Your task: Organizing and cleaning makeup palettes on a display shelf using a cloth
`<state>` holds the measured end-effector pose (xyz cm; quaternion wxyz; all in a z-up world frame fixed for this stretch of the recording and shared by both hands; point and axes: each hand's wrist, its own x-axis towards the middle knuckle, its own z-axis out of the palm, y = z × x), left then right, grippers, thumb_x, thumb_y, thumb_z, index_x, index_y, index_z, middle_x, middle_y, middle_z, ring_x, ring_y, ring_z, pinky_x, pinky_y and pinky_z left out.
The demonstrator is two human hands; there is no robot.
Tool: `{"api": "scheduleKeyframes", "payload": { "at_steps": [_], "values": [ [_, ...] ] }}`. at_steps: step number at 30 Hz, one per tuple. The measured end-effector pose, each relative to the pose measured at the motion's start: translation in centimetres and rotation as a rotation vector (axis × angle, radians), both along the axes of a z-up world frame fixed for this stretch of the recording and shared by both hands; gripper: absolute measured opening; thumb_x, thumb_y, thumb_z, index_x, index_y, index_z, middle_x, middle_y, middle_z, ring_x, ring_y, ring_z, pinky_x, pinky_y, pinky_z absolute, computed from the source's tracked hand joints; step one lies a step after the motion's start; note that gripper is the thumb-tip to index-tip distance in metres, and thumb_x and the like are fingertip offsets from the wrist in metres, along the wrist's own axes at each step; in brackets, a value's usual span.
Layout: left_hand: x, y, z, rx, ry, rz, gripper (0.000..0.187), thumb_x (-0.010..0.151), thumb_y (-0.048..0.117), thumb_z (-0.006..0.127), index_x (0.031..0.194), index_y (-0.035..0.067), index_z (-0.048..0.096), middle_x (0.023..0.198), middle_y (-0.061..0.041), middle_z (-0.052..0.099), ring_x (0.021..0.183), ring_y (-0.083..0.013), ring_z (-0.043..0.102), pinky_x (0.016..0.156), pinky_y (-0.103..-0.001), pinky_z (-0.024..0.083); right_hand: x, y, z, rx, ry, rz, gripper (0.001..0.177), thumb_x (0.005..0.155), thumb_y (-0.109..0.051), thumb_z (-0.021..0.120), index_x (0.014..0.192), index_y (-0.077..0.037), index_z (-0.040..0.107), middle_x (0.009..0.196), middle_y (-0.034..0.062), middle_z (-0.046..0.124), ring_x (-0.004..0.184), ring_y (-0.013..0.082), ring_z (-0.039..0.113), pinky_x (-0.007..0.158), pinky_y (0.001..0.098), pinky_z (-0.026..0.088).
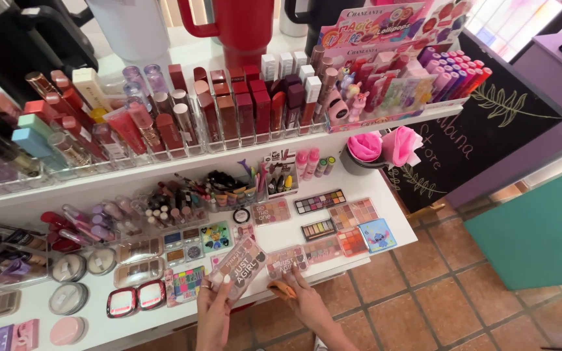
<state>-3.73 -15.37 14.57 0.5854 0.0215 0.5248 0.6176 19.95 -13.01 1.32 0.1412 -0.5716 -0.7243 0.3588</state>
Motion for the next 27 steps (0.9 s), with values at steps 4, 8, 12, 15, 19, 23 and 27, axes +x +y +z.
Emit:
{"api": "scheduleKeyframes", "payload": {
  "at_steps": [4, 8, 12, 15, 19, 23, 27],
  "values": [
    [0.6, -1.1, 4.9, -0.118, -0.049, 0.06, 0.053, 0.1, -0.007, 0.053, 0.151, 0.005, 0.049, 0.13, -0.017, 0.06, 0.115, -0.035, 0.06, 0.096, -0.049, 0.055, -0.6, -1.8, 7.2, 0.266, 0.303, 0.015, 0.036, 0.101, -0.022, 0.057, 0.135, -0.02, 0.067, 0.136, -0.0032, 0.071, 0.14, 0.0214, 0.052, 0.121, 0.0317, 0.028],
    [2.5, -2.2, 7.0, -0.181, -0.166, 0.02, 0.038, 0.099, -0.008, 0.051, 0.136, -0.006, 0.044, 0.138, -0.026, 0.057, 0.123, -0.0416, 0.058, 0.105, -0.055, 0.049, -1.4, -6.4, 14.0, 0.321, 0.527, -0.473, 0.047, 0.095, -0.018, 0.055, 0.141, -0.014, 0.065, 0.125, 0.0096, 0.072, 0.115, 0.0209, 0.066, 0.098, 0.0304, 0.047],
    [6.1, -3.2, 1.7, 0.446, -0.315, -0.199, 0.061, 0.086, 0.005, 0.063, 0.145, -0.008, 0.055, 0.135, -0.034, 0.067, 0.114, -0.0413, 0.068, 0.095, -0.046, 0.052, -2.9, -7.5, 14.9, 1.114, 0.327, -0.136, 0.038, 0.096, -0.042, 0.069, 0.121, -0.014, 0.075, 0.122, 0.01, 0.076, 0.102, 0.0212, 0.072, 0.094, 0.0287, 0.052],
    [8.1, -2.7, 2.5, 0.456, -0.315, -0.221, 0.061, 0.086, 0.009, 0.06, 0.145, -0.007, 0.054, 0.138, -0.034, 0.066, 0.117, -0.0422, 0.066, 0.096, -0.047, 0.051, -7.6, -10.3, 24.2, 1.121, 0.299, -0.285, 0.032, 0.1, -0.036, 0.059, 0.097, -0.015, 0.083, 0.109, 0.0078, 0.081, 0.109, 0.0212, 0.067, 0.094, 0.031, 0.062],
    [10.0, -3.0, 4.7, 0.46, -0.31, -0.225, 0.062, 0.088, 0.015, 0.057, 0.146, -0.007, 0.054, 0.141, -0.034, 0.064, 0.122, -0.0437, 0.064, 0.098, -0.049, 0.05, -4.5, -8.4, 21.6, 1.212, 0.162, -0.218, 0.047, 0.112, -0.04, 0.036, 0.114, -0.021, 0.08, 0.126, -0.0018, 0.075, 0.131, 0.0352, 0.061, 0.116, 0.0461, 0.033],
    [10.6, -5.7, 8.7, 0.419, -0.298, -0.171, 0.064, 0.089, 0.023, 0.051, 0.146, -0.006, 0.053, 0.146, -0.034, 0.061, 0.13, -0.046, 0.06, 0.1, -0.053, 0.049, -3.2, -7.9, 22.9, 1.113, 0.263, -0.254, 0.036, 0.097, -0.015, 0.069, 0.132, -0.009, 0.067, 0.142, 0.0146, 0.063, 0.142, 0.0447, 0.049, 0.12, 0.0597, 0.04],
    [10.4, -6.7, 11.1, 0.535, -0.356, -0.181, 0.066, 0.093, 0.034, 0.051, 0.146, -0.005, 0.053, 0.146, -0.032, 0.06, 0.128, -0.0393, 0.06, 0.098, -0.042, 0.049, -10.2, -9.4, 28.5, 1.423, 0.337, -0.679, 0.037, 0.061, -0.029, 0.101, 0.086, -0.021, 0.075, 0.103, 0.0022, 0.076, 0.114, 0.0308, 0.072, 0.103, 0.0466, 0.062]
  ]
}}
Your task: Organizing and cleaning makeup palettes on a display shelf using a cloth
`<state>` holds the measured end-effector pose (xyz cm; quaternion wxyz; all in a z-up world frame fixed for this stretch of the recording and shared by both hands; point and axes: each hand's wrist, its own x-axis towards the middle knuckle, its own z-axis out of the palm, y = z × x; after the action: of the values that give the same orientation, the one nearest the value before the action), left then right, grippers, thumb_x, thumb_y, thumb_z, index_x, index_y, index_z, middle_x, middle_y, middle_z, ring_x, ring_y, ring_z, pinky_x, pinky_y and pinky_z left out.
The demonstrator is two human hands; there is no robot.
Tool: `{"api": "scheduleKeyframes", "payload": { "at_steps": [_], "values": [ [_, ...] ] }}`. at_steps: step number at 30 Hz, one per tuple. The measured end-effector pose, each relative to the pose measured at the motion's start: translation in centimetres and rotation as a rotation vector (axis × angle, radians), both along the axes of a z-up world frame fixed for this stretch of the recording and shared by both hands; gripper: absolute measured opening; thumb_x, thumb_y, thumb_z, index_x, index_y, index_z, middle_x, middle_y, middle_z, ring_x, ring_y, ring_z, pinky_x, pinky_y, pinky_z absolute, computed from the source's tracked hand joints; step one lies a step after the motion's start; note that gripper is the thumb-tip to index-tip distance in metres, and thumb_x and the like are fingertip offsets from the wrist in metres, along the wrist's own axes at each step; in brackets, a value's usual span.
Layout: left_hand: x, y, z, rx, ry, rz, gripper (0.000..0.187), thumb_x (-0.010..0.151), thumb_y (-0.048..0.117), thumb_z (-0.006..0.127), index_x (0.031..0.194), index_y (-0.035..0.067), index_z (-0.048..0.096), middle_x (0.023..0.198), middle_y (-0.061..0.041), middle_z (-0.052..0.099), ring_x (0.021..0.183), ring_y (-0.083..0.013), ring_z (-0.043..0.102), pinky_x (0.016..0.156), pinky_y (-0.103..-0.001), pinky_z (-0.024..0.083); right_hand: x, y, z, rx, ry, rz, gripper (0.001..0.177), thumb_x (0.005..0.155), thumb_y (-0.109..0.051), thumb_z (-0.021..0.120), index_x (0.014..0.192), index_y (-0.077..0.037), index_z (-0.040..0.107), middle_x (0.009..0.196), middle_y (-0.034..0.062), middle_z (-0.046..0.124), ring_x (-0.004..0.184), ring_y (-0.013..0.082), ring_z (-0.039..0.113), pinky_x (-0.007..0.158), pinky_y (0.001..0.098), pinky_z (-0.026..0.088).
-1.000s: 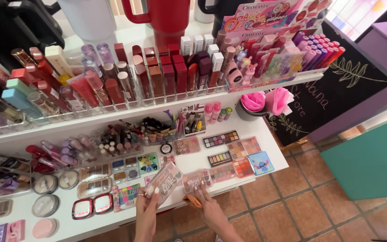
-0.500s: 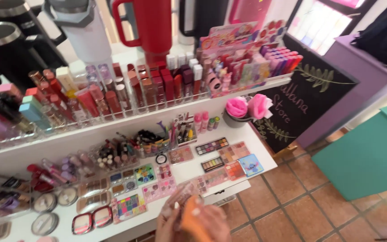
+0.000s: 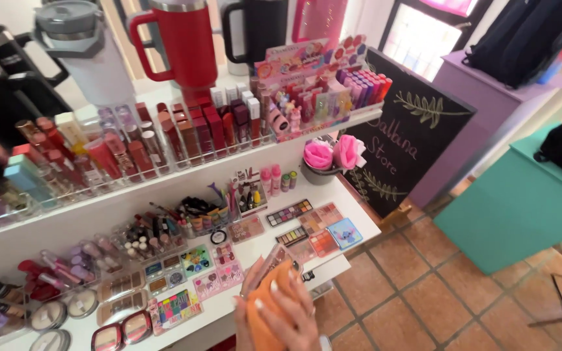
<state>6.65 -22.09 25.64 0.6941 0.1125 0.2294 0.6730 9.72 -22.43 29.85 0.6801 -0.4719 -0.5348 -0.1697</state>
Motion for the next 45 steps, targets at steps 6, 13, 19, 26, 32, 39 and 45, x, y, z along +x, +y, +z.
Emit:
{"api": "scheduleKeyframes", "payload": {
  "at_steps": [6, 13, 19, 26, 32, 39, 45],
  "values": [
    [-0.7, 0.2, 1.3, -0.001, 0.203, -0.144, 0.092, 0.072, 0.052, 0.064, 0.148, 0.0, 0.052, 0.134, -0.025, 0.061, 0.112, -0.0369, 0.063, 0.093, -0.049, 0.058, 8.4, 1.7, -3.1, -0.248, -0.302, 0.272, 0.036, 0.096, -0.013, 0.067, 0.132, -0.009, 0.068, 0.136, 0.0161, 0.06, 0.136, 0.0427, 0.052, 0.116, 0.0527, 0.048],
    [-0.7, 0.4, 2.4, 0.287, 0.061, -0.049, 0.063, 0.096, 0.041, 0.055, 0.139, -0.005, 0.055, 0.151, -0.03, 0.055, 0.135, -0.0395, 0.057, 0.109, -0.049, 0.046, 3.2, 0.0, -0.7, 0.152, -0.143, -0.035, 0.04, 0.053, -0.035, 0.104, 0.066, -0.023, 0.068, 0.083, -0.0005, 0.074, 0.086, 0.0213, 0.073, 0.086, 0.0424, 0.067],
    [-1.0, -1.8, 4.3, 0.084, 0.15, -0.194, 0.08, 0.085, 0.048, 0.06, 0.148, 0.0, 0.05, 0.138, -0.023, 0.066, 0.097, -0.0291, 0.071, 0.073, -0.037, 0.063, 7.1, -0.2, -3.7, -0.258, -0.286, 0.22, 0.053, 0.083, -0.012, 0.084, 0.133, -0.008, 0.066, 0.14, 0.0144, 0.058, 0.138, 0.0375, 0.048, 0.116, 0.0513, 0.054],
    [-1.2, -2.2, 5.2, 0.091, -0.291, -0.263, 0.072, 0.087, 0.047, 0.066, 0.143, 0.002, 0.056, 0.143, -0.023, 0.059, 0.119, -0.0288, 0.064, 0.094, -0.038, 0.055, 4.6, -0.9, -1.8, 0.001, -0.265, 0.079, 0.021, 0.08, -0.023, 0.083, 0.098, -0.015, 0.075, 0.111, 0.0062, 0.069, 0.116, 0.0299, 0.064, 0.107, 0.0504, 0.058],
    [-1.8, -1.8, 3.6, 0.151, 0.147, -0.128, 0.068, 0.085, 0.018, 0.073, 0.145, -0.005, 0.053, 0.151, -0.022, 0.056, 0.126, -0.0399, 0.065, 0.098, -0.056, 0.06, 11.6, 2.5, -3.1, -0.596, 0.06, 0.347, 0.043, 0.1, -0.015, 0.053, 0.142, -0.018, 0.059, 0.136, 0.0108, 0.061, 0.092, 0.024, 0.047, 0.076, 0.0357, 0.039],
    [-1.4, 0.6, 0.8, -0.261, 0.215, -0.107, 0.02, 0.094, 0.004, 0.064, 0.112, 0.004, 0.054, 0.119, -0.032, 0.074, 0.096, -0.0468, 0.071, 0.078, -0.062, 0.063, 12.9, 1.1, -6.5, -0.861, 1.393, 0.554, 0.054, 0.09, -0.021, 0.067, 0.138, -0.004, 0.049, 0.095, 0.0362, 0.07, 0.057, 0.0486, 0.066, 0.043, 0.0581, 0.056],
    [1.3, 2.8, -2.6, -0.163, 0.484, -0.076, 0.048, 0.085, 0.026, 0.072, 0.125, 0.013, 0.049, 0.124, -0.013, 0.064, 0.109, -0.0243, 0.063, 0.067, -0.043, 0.064, 7.5, -2.6, -4.1, -0.238, 0.034, 0.092, 0.02, 0.09, -0.019, 0.069, 0.103, -0.004, 0.068, 0.095, 0.0081, 0.068, 0.079, 0.0184, 0.065, 0.068, 0.024, 0.051]
  ]
}}
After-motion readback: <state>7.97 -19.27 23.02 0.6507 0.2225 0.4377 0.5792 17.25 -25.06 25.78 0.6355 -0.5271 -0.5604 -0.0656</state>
